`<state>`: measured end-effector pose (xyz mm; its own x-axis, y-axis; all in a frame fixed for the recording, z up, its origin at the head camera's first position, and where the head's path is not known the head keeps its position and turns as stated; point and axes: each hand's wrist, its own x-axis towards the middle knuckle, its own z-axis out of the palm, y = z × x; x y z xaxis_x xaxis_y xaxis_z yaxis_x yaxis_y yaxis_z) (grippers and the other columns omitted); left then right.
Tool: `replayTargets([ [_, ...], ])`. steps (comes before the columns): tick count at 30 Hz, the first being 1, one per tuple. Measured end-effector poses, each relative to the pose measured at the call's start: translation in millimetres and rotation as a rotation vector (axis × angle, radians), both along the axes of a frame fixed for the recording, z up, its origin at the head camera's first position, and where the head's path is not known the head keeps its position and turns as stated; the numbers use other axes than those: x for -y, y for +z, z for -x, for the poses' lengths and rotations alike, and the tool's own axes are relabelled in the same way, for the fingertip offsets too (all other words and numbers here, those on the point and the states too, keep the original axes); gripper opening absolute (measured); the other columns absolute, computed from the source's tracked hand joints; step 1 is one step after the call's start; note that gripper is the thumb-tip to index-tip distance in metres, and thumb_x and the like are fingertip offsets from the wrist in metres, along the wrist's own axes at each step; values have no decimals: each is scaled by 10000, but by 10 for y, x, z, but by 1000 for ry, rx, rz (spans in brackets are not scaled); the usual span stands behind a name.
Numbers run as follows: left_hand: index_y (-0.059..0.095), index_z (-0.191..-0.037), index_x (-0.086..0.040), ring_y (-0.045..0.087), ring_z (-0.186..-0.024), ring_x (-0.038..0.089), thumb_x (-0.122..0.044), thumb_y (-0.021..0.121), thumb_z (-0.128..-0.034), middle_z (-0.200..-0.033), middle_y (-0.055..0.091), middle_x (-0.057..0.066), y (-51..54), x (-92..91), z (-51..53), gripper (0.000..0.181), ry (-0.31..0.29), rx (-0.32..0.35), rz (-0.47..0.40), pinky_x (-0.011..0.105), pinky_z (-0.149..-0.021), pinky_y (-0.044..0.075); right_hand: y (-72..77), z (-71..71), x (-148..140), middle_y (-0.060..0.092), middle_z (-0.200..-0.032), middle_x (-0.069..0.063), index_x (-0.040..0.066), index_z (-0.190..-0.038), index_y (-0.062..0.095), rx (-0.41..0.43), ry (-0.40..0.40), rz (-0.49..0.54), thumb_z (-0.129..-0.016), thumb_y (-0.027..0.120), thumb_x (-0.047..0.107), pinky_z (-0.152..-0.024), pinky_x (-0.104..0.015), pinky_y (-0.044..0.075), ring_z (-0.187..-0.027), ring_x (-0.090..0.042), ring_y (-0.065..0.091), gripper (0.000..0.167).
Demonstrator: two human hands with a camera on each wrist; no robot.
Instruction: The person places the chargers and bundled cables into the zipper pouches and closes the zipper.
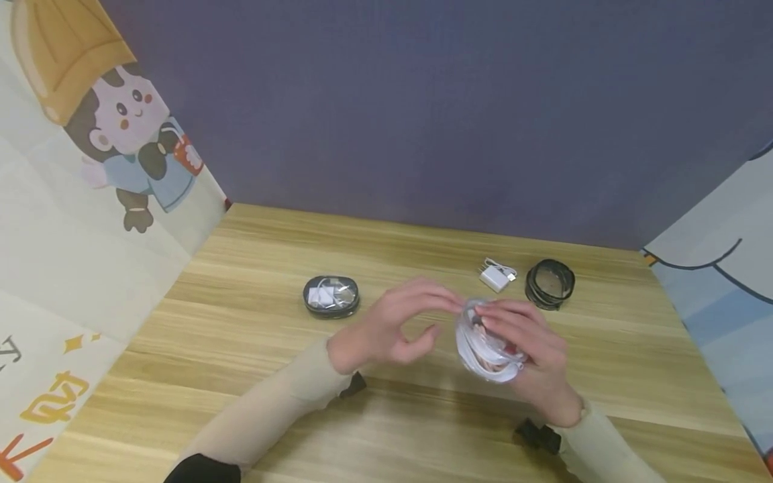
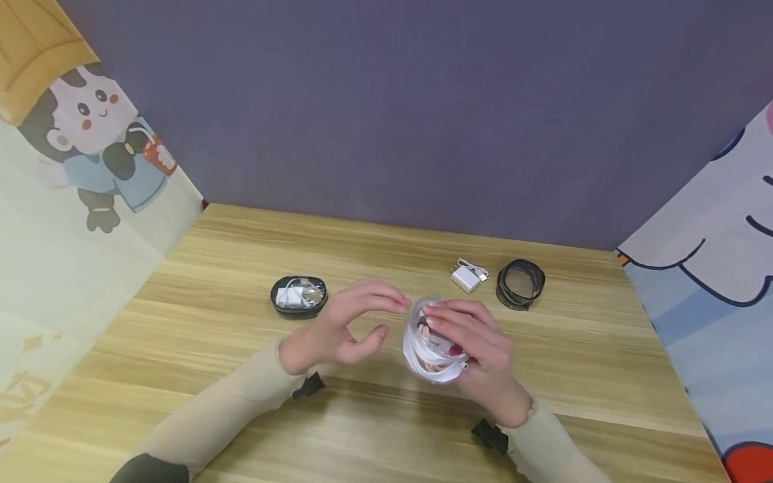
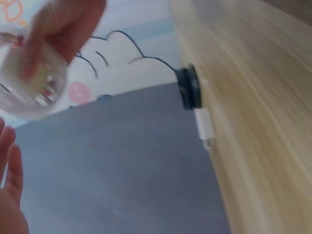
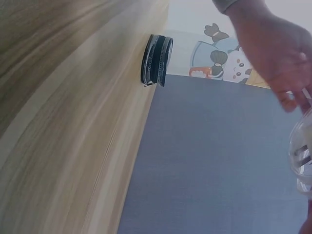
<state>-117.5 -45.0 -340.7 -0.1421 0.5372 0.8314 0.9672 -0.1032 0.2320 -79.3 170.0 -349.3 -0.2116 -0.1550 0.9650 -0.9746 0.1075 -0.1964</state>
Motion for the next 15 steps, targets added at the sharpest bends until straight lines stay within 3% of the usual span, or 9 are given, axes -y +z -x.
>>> replayTargets([
  [5,666,-1051,30,657,-972,207,-3,687,-793,-1047,686,141,142,-71,-140,261,35,-231,-77,244,-937,516,32,-13,-15,723,-997,-227,-95,-945,717,34,-13,-27,-894,760,196,-936,-327,493,-1004,-281,652,299],
  [7,673,-1027,19,659,-962,199,-21,729,-784,-1038,687,136,183,-102,-191,252,40,-278,-80,231,-942,509,40,-15,-13,722,-993,-232,-103,-940,713,47,-9,-22,-889,767,199,-927,-324,496,-1000,-281,650,311],
  [10,656,-1039,29,648,-986,215,-50,760,-784,-1056,674,153,187,-125,-199,287,30,-228,-82,243,-954,506,43,-14,-5,721,-994,-232,-105,-938,709,53,2,-5,-879,777,198,-920,-328,500,-1009,-271,649,317],
  [15,616,-1126,58,602,-1085,265,-154,829,-773,-1152,617,199,114,-104,-85,463,-26,-125,-64,321,-994,497,21,-9,12,719,-1017,-226,-95,-955,710,22,42,12,-861,788,186,-940,-339,495,-1037,-266,651,306],
])
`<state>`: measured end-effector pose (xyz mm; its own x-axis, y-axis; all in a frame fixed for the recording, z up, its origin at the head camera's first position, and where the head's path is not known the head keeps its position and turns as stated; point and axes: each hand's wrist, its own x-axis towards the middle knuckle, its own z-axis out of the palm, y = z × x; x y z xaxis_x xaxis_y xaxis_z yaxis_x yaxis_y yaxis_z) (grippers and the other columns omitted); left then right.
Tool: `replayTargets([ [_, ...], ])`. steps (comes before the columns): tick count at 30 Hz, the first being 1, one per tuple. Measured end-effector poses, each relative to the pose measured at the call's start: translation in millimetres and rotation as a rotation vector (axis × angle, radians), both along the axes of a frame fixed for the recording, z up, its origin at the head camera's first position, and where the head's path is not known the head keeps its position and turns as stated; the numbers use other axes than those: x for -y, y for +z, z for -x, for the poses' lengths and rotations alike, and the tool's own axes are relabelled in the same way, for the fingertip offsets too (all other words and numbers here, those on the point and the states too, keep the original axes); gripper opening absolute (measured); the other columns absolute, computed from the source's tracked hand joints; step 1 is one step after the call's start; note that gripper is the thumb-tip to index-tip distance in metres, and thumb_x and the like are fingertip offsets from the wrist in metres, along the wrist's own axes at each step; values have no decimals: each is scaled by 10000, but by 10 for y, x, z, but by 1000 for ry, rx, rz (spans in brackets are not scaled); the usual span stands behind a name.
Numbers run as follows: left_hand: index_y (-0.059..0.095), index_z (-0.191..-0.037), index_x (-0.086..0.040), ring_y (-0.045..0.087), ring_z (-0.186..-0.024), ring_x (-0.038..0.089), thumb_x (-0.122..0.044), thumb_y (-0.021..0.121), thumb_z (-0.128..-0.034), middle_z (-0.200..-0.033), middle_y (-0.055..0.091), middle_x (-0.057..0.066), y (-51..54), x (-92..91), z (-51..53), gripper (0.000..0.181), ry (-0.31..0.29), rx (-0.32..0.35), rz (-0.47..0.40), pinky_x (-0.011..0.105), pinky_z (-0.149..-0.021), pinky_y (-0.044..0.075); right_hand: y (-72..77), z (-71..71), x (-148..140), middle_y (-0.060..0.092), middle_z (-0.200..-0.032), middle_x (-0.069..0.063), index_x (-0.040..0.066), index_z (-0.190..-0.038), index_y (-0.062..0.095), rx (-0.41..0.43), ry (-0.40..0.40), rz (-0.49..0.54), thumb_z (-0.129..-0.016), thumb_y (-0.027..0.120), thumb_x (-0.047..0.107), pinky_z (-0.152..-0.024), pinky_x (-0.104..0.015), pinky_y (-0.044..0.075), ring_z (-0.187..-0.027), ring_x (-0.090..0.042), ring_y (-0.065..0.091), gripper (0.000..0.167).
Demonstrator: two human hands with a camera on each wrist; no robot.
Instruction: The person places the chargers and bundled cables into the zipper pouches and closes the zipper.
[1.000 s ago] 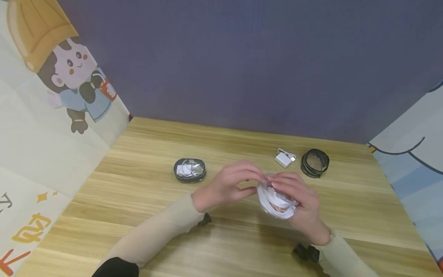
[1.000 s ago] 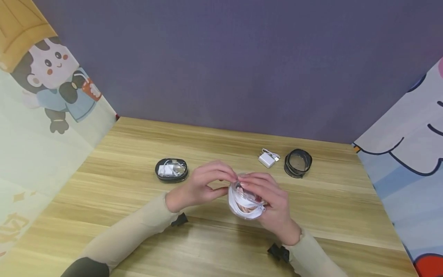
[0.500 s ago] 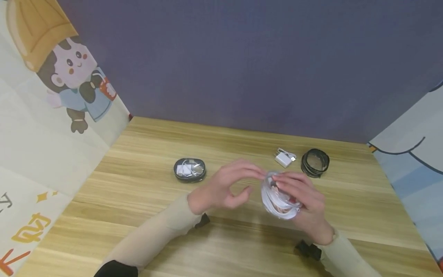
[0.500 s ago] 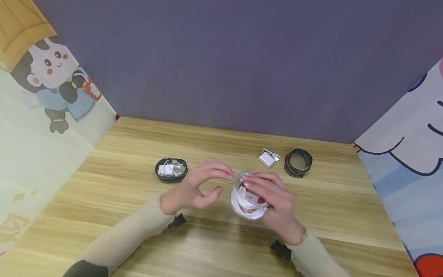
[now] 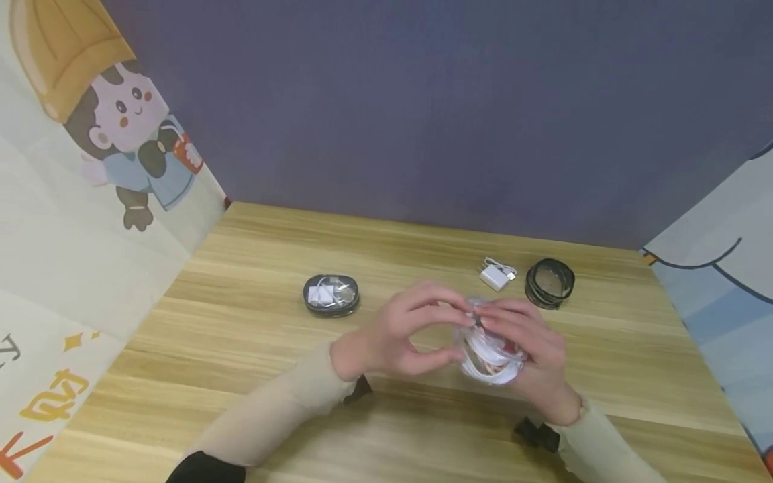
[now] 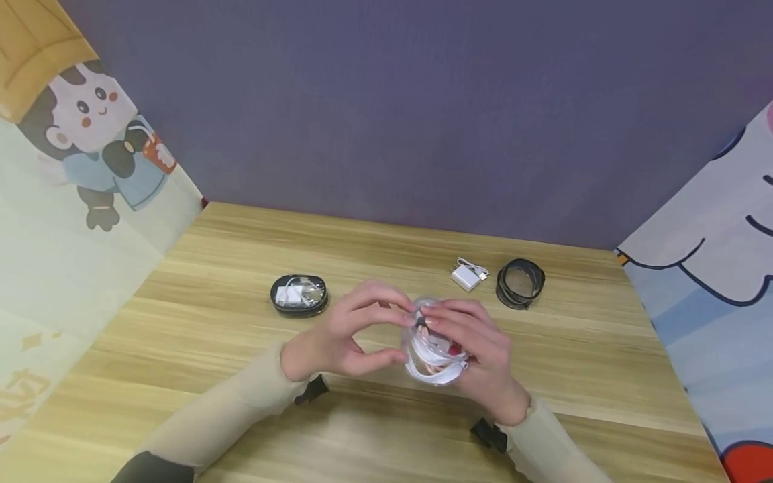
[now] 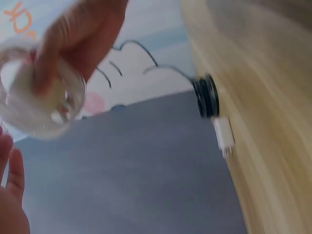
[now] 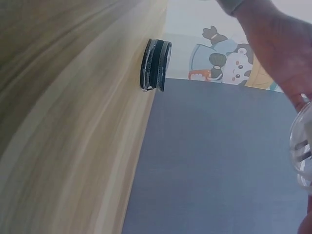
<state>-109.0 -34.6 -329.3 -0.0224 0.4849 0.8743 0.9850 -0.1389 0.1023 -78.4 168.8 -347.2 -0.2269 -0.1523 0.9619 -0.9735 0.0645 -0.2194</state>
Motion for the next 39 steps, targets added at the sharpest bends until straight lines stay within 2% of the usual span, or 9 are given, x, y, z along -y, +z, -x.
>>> replayTargets([
  [4,590,-1200,73,565,-1171,271,-222,873,-739,-1224,587,204,-22,33,80,616,-45,19,69,377,-1034,472,-13,-14,15,702,-1027,-256,-104,-959,703,-9,50,28,-854,792,153,-964,-349,498,-1064,-284,647,292],
  [11,605,-1219,28,581,-1177,250,-70,790,-801,-1211,626,167,-73,25,161,468,29,9,177,310,-1073,431,-3,-48,67,617,-994,-317,-119,-954,686,-15,106,72,-868,765,89,-983,-366,513,-1059,-310,637,239],
  [16,615,-1173,37,600,-1148,239,-52,790,-784,-1179,630,170,-90,24,164,436,-16,45,180,275,-1041,456,3,-56,103,643,-1005,-311,-148,-945,662,-3,155,84,-862,763,61,-990,-411,508,-1045,-319,646,247],
  [20,612,-1166,29,622,-1109,237,-41,795,-763,-1163,622,184,-97,63,158,448,-30,71,163,252,-1004,479,-7,-46,91,682,-1049,-279,-152,-965,658,25,188,72,-841,780,65,-1000,-415,493,-1063,-322,645,277],
  [27,620,-1166,1,615,-1053,209,12,779,-717,-1123,615,163,-101,166,219,476,-54,164,147,245,-931,519,-60,-14,21,692,-1058,-270,-151,-981,658,80,177,45,-801,822,94,-976,-362,491,-1057,-304,639,345],
  [30,628,-1165,-1,603,-1043,192,6,773,-718,-1118,613,147,-102,188,234,470,-51,172,162,236,-920,518,-84,-21,-3,683,-1051,-288,-168,-976,639,113,161,22,-793,830,99,-971,-347,505,-1051,-292,647,375],
  [35,652,-1148,-36,599,-986,163,-58,787,-728,-1103,625,113,-99,203,209,442,70,71,188,165,-889,490,-106,-36,-46,668,-1051,-299,-159,-1021,619,151,110,-43,-810,814,125,-986,-316,500,-1083,-271,640,404],
  [39,666,-1126,-60,610,-977,156,-94,787,-733,-1089,646,86,-86,197,180,412,162,-8,204,166,-889,490,-103,-32,-63,667,-1037,-296,-139,-1022,621,115,12,-109,-872,767,205,-988,-296,503,-1094,-255,641,403],
])
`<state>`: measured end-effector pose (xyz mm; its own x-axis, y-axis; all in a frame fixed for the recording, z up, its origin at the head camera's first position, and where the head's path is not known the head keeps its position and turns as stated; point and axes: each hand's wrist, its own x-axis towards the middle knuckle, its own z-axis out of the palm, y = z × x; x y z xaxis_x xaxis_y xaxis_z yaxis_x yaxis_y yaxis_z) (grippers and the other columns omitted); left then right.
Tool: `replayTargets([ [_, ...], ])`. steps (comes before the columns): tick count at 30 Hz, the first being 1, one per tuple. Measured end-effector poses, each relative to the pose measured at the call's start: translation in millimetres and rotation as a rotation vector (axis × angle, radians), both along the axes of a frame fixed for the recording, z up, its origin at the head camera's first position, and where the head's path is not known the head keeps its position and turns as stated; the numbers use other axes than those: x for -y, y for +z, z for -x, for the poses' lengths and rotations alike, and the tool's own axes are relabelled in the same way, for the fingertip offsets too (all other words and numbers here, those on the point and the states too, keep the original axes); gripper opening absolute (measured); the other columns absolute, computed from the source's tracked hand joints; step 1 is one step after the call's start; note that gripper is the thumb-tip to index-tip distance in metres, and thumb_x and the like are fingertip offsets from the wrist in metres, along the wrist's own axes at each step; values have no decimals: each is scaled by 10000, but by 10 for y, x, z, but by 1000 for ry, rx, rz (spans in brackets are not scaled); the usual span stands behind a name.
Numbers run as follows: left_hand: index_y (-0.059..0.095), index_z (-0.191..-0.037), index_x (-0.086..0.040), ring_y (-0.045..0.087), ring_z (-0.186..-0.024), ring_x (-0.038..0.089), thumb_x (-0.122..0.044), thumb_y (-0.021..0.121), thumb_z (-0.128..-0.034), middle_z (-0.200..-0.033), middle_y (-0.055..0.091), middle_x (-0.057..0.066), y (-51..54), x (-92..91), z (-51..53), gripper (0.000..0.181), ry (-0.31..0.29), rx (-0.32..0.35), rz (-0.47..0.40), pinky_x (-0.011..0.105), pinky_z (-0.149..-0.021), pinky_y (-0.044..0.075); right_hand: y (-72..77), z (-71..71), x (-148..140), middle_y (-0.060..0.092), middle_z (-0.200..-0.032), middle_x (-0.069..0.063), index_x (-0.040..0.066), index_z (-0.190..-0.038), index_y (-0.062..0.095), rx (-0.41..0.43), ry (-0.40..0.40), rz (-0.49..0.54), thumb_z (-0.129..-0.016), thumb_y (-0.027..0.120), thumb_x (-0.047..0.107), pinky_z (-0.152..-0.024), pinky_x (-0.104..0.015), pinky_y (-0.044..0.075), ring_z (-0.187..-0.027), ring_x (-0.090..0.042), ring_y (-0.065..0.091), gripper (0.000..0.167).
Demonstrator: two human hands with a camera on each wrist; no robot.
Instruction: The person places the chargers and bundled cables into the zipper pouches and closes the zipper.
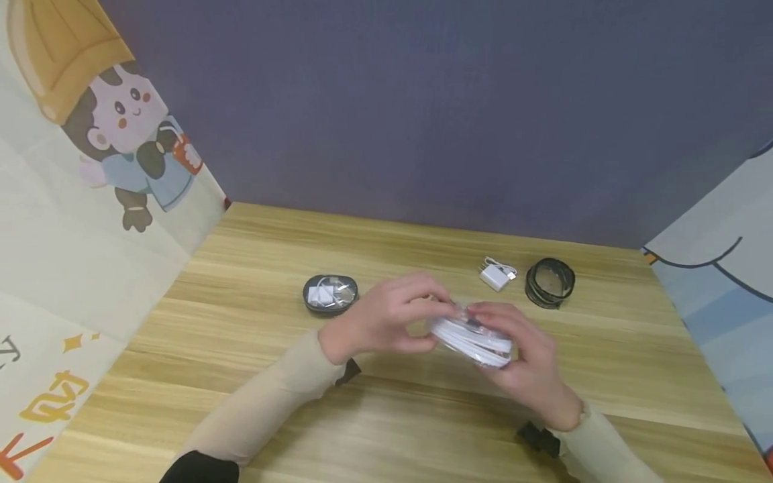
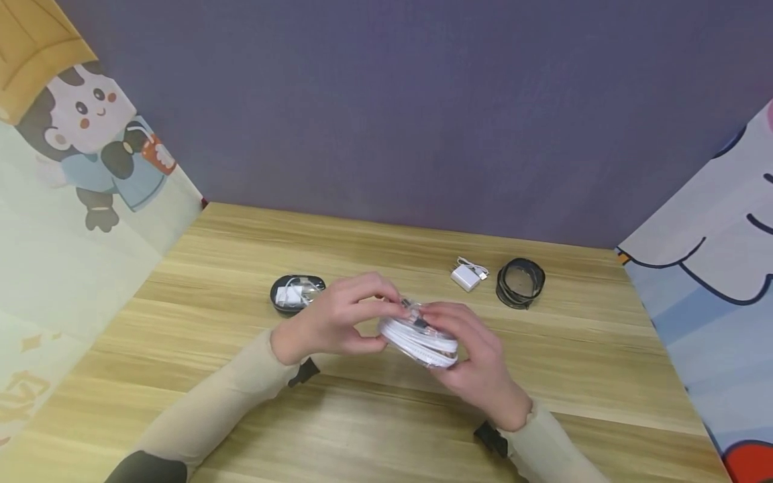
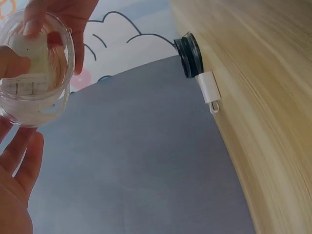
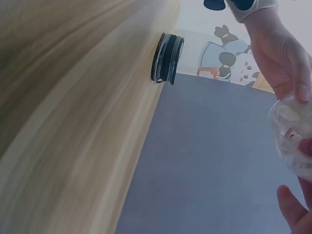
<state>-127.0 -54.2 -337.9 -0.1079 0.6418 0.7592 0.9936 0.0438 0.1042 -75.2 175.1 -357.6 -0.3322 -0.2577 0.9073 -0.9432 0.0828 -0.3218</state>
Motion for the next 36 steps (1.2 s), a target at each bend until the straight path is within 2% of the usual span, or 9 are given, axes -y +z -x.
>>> replayTargets([
  [4,662,-1129,-62,610,-982,165,-89,784,-729,-1080,648,82,-1,-10,-17,419,6,-22,-10,200,-891,510,17,17,24,677,-1018,-292,-138,-988,625,-62,-15,5,-892,752,205,-980,-308,513,-1074,-265,654,377],
  [9,629,-1185,-62,596,-1013,178,-84,789,-737,-1104,634,105,-11,-24,-22,476,-33,-12,-25,207,-940,483,43,46,69,676,-1013,-305,-153,-981,624,-110,60,71,-867,770,135,-979,-337,518,-1062,-288,663,343],
  [14,631,-1192,-34,607,-1063,197,-63,807,-738,-1124,644,129,-27,-22,-29,488,-63,1,-33,233,-994,470,61,29,70,681,-1057,-280,-151,-996,621,-75,89,68,-863,768,117,-982,-328,515,-1054,-300,660,334],
  [19,663,-1170,-18,626,-1070,200,-48,818,-746,-1119,667,124,-30,-15,-36,452,-50,-20,-29,241,-1007,468,63,-5,43,669,-1052,-285,-135,-1016,633,1,49,11,-879,768,170,-992,-301,499,-1074,-267,638,361],
  [22,662,-1169,-9,635,-1078,197,-30,829,-737,-1126,680,111,-24,-8,-35,463,-21,-26,-8,236,-1018,459,62,1,33,672,-1024,-283,-128,-1011,655,4,-5,-24,-892,764,218,-983,-288,497,-1064,-250,642,382],
  [27,662,-1154,-14,651,-1057,188,-35,839,-722,-1115,696,88,-24,8,-32,467,67,-59,23,223,-1026,447,44,32,2,709,-1032,-194,-71,-1040,687,-18,-215,-178,-944,672,335,-975,-210,483,-968,-270,670,418],
  [29,666,-1150,-17,657,-1042,184,-44,841,-722,-1104,701,82,-29,3,-31,463,93,-76,23,224,-1025,448,34,36,-13,716,-1051,-164,-47,-1058,696,-26,-273,-227,-945,646,344,-980,-199,476,-940,-293,674,410],
  [32,663,-1151,-18,658,-1035,182,-56,845,-723,-1103,701,79,-39,-10,-27,467,106,-81,14,227,-1023,451,30,41,-21,711,-1061,-171,-47,-1066,701,-19,-259,-233,-936,643,307,-985,-215,481,-948,-309,676,381],
  [36,658,-1131,-9,653,-1039,187,-50,844,-717,-1104,695,91,-47,-20,-17,456,68,-39,-25,227,-1008,464,30,45,-19,702,-1048,-206,-76,-1054,693,-2,-195,-177,-943,667,295,-979,-235,494,-1010,-256,669,389],
])
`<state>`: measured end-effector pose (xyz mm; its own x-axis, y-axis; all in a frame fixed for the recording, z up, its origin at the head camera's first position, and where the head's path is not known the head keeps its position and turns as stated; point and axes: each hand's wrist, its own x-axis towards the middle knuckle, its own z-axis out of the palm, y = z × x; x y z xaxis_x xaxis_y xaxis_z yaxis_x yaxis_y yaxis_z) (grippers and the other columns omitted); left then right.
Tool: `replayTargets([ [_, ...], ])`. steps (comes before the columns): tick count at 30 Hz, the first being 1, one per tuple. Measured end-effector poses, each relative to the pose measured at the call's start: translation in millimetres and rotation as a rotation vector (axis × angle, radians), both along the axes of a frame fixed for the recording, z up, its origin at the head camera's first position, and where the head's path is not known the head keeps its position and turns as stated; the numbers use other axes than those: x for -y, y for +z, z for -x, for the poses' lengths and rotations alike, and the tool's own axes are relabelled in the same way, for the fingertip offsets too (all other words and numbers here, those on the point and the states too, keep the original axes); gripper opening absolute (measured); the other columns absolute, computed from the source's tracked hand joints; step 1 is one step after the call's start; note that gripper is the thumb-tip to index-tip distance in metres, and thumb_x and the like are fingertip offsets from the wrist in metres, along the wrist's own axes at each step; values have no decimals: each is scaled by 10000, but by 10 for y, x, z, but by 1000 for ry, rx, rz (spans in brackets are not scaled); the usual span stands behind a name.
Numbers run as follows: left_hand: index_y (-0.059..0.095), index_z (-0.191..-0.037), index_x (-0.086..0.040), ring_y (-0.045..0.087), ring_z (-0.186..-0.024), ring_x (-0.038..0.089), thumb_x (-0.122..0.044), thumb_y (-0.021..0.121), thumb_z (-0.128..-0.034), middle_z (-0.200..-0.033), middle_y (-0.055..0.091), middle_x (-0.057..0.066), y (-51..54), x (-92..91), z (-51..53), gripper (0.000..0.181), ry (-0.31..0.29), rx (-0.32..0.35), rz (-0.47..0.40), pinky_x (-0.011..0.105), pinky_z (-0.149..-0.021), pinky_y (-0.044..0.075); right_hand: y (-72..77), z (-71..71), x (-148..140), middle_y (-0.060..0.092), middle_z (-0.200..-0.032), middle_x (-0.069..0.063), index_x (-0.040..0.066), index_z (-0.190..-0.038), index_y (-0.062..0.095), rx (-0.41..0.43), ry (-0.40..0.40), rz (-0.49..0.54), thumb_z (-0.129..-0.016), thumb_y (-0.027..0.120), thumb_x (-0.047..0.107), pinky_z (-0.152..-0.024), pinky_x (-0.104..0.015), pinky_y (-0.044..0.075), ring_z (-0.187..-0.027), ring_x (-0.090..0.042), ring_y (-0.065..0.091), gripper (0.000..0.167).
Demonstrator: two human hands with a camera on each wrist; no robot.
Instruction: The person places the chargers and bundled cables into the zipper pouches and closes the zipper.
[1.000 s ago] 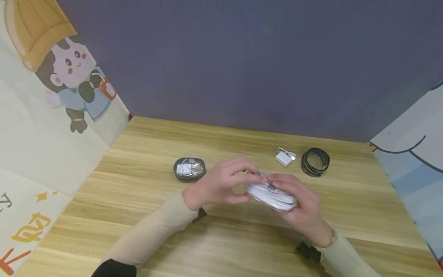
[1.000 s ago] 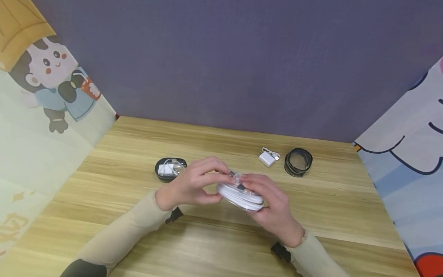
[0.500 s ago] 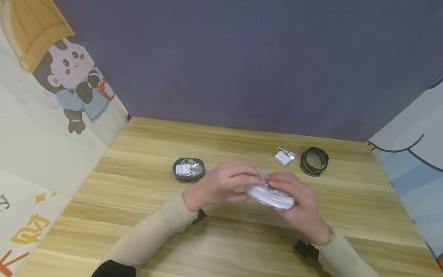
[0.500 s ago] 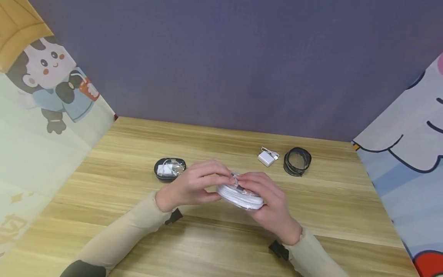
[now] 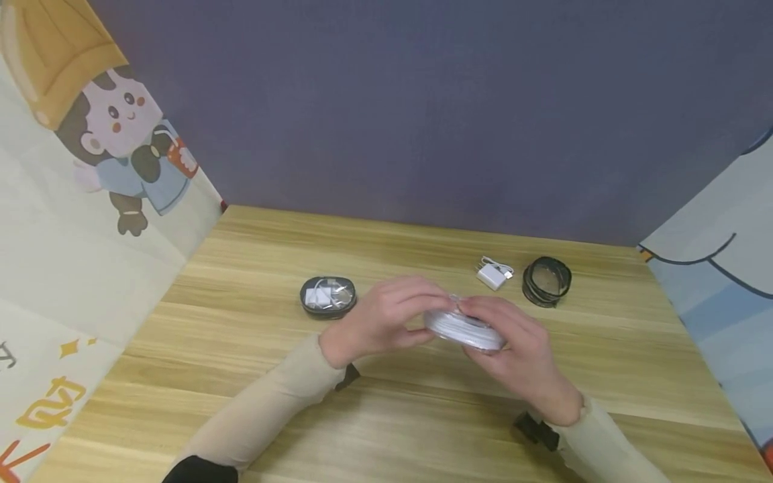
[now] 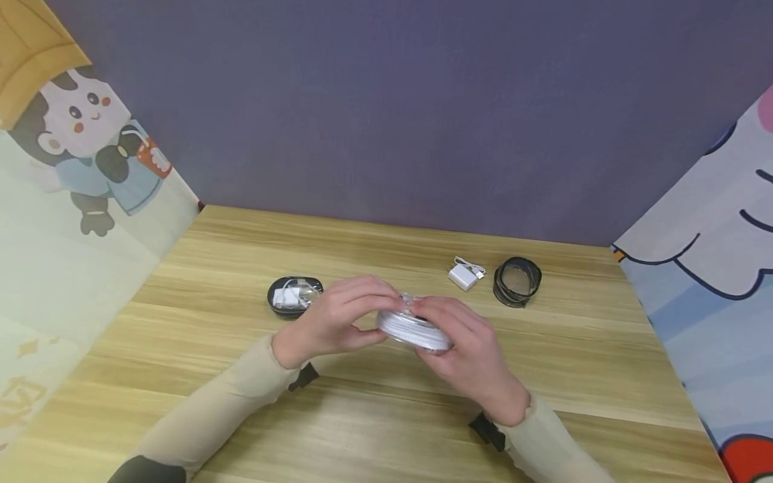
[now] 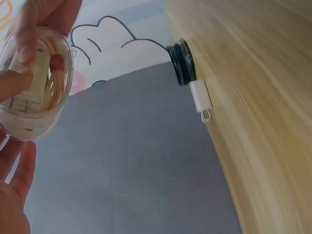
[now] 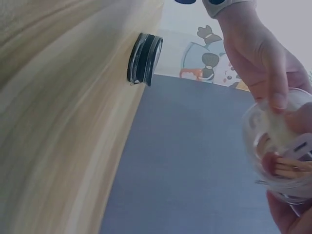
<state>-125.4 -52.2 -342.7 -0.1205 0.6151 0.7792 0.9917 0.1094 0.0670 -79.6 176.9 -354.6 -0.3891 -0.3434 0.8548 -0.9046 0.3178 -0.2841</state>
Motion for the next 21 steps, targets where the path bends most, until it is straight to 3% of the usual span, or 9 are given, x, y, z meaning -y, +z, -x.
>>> replayTargets([
  [7,633,-1106,22,651,-1047,219,-10,826,-702,-1100,680,135,-19,-19,19,449,-103,112,-82,255,-985,495,52,-21,53,692,-1021,-261,-124,-1021,669,43,144,164,-886,772,246,-963,-279,511,-1057,-215,659,407],
  [14,602,-1165,28,618,-1119,235,41,798,-712,-1165,643,164,-20,-41,6,494,-202,197,-79,303,-994,502,131,-45,82,694,-1035,-259,-133,-999,656,58,265,224,-855,799,146,-964,-294,514,-1057,-237,660,345],
  [21,625,-1165,26,618,-1130,227,51,801,-718,-1181,641,147,-25,-41,-21,480,-182,175,-76,290,-995,498,114,-45,82,688,-1040,-264,-126,-989,660,44,257,207,-869,786,155,-970,-292,510,-1062,-249,653,331],
])
